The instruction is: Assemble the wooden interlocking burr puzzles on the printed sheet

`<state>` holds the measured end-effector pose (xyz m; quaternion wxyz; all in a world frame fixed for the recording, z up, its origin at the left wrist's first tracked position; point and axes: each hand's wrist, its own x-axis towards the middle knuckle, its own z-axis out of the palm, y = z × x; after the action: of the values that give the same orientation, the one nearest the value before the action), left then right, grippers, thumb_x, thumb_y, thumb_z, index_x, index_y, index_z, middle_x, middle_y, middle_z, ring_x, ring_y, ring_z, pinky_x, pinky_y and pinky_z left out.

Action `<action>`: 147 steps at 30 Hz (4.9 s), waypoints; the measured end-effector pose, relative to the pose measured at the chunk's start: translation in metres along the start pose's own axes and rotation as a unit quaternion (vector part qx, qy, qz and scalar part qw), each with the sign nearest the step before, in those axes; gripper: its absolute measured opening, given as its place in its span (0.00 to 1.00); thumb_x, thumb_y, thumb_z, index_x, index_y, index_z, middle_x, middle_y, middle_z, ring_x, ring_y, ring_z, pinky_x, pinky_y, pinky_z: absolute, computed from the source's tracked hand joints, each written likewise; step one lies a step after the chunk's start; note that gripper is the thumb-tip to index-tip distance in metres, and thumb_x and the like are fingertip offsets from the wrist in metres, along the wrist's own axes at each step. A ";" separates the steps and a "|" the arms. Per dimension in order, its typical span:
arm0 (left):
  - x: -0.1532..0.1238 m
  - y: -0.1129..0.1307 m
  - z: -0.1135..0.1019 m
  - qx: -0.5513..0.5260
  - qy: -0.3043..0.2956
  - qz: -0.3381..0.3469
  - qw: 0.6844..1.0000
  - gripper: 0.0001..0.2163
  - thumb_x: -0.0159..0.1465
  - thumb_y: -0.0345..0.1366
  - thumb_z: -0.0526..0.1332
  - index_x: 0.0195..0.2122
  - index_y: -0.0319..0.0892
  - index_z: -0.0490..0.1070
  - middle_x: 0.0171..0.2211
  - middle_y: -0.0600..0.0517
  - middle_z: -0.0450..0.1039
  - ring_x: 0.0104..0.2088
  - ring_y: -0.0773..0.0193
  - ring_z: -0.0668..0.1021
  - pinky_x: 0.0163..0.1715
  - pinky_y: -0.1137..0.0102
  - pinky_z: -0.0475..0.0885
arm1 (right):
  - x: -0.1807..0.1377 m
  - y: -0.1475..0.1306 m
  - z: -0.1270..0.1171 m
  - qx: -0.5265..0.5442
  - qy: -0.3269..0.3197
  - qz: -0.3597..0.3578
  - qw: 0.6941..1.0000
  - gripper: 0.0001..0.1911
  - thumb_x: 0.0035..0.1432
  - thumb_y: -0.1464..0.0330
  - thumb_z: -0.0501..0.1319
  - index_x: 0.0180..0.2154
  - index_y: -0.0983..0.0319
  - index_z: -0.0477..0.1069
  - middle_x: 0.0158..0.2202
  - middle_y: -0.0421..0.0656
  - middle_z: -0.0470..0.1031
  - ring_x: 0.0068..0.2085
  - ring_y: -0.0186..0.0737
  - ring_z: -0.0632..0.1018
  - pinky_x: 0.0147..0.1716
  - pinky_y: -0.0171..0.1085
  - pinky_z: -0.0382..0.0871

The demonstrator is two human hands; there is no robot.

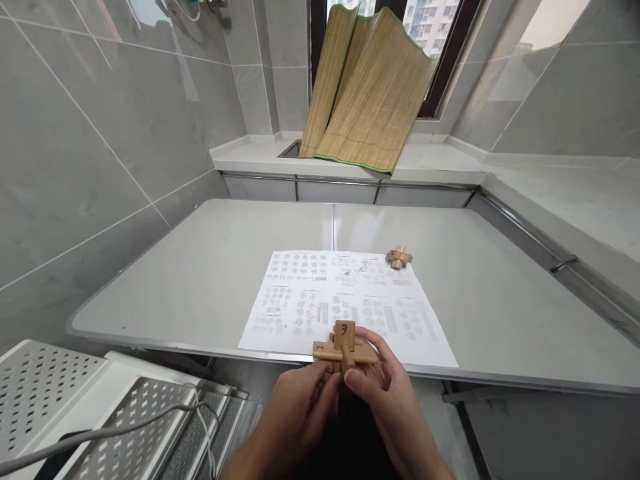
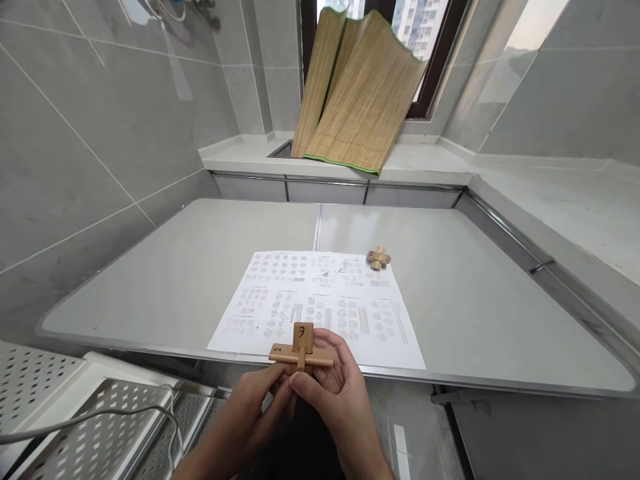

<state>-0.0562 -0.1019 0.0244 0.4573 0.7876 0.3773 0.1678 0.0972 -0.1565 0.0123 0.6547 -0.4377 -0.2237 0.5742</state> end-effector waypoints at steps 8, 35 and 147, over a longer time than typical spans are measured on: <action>0.019 -0.009 0.002 0.007 0.004 0.002 1.000 0.15 0.76 0.45 0.51 0.40 0.45 0.74 0.28 0.54 0.76 0.29 0.63 0.76 0.34 0.70 0.66 | 0.019 -0.021 -0.023 -0.096 0.024 -0.034 0.995 0.35 0.53 0.53 0.76 0.59 0.54 0.70 0.57 0.49 0.80 0.61 0.59 0.78 0.61 0.54 0.73; 0.048 -0.120 -0.081 0.321 0.276 -0.010 0.906 0.18 0.73 0.50 0.55 0.55 0.45 0.70 0.66 0.43 0.70 0.70 0.43 0.66 0.65 0.46 0.66 | 0.139 -0.052 -0.154 -0.432 0.283 -0.107 0.849 0.41 0.52 0.45 0.73 0.60 0.57 0.67 0.58 0.50 0.77 0.55 0.58 0.79 0.59 0.57 0.71; 0.054 -0.107 -0.090 0.344 0.276 -0.048 0.896 0.22 0.72 0.51 0.56 0.62 0.46 0.69 0.66 0.44 0.71 0.69 0.44 0.68 0.64 0.47 0.67 | 0.085 -0.043 -0.140 -0.414 0.248 -0.075 0.873 0.24 0.58 0.45 0.65 0.36 0.60 0.79 0.29 0.45 0.81 0.30 0.43 0.78 0.27 0.34 0.71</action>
<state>-0.1227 0.0243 -0.0235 0.0429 0.7987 0.5597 0.2167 0.2526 -0.1185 -0.0422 0.4887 -0.7786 -0.3030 0.2513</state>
